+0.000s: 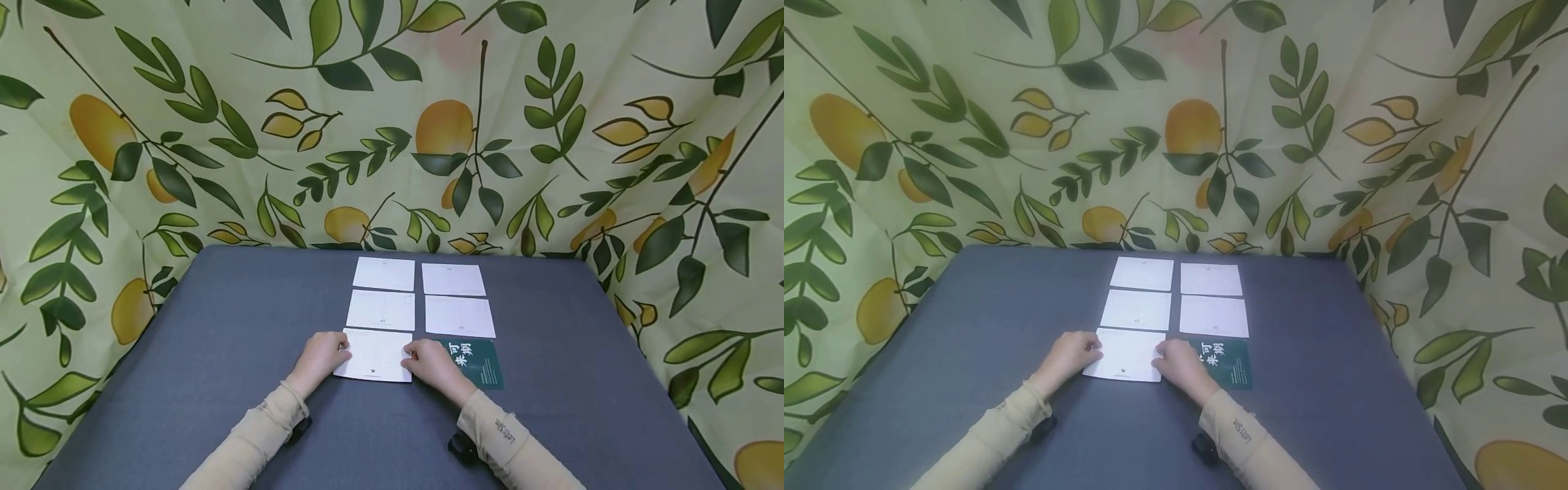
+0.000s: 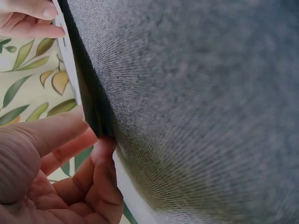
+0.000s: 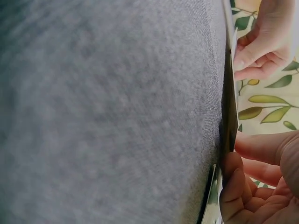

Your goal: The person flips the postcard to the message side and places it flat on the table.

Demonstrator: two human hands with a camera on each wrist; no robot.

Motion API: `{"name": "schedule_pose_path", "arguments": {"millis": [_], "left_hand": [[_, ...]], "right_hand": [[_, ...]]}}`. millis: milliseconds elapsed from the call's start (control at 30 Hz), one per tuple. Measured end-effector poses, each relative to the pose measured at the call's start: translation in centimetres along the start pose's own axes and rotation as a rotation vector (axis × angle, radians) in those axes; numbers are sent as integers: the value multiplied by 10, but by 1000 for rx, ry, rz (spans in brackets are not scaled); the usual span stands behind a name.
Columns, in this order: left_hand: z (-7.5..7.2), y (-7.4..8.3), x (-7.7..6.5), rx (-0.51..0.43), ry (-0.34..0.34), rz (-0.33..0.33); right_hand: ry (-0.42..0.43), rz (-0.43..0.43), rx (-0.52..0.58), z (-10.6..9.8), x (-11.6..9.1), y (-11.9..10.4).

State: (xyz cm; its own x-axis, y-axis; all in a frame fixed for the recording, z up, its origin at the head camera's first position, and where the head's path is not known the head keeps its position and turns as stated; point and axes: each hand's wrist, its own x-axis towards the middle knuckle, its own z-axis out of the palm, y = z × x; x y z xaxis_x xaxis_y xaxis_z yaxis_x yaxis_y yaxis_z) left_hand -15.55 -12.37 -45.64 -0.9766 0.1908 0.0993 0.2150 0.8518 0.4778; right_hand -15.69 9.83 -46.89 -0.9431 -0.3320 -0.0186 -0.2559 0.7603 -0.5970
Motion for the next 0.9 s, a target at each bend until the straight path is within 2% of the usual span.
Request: {"name": "schedule_pose_path", "arguments": {"millis": [267,533,633,667,767,867,900], "left_hand": [[0,3,0,70,21,21],[-1,4,-1,62,11,25],[2,1,0,40,44,71],[8,-4,2,35,77,114],[10,-4,4,35,115,167],[10,1,7,36,106,152],[5,9,7,36,77,116]], "right_hand": [[30,6,-57,0,0,-3],[-18,3,5,-1,-2,0],[-42,24,22,-1,-3,3],[-45,31,27,-1,-3,5],[-47,44,48,-2,-4,7],[-42,39,63,-3,-5,7],[-40,38,65,-3,-6,7]]}}
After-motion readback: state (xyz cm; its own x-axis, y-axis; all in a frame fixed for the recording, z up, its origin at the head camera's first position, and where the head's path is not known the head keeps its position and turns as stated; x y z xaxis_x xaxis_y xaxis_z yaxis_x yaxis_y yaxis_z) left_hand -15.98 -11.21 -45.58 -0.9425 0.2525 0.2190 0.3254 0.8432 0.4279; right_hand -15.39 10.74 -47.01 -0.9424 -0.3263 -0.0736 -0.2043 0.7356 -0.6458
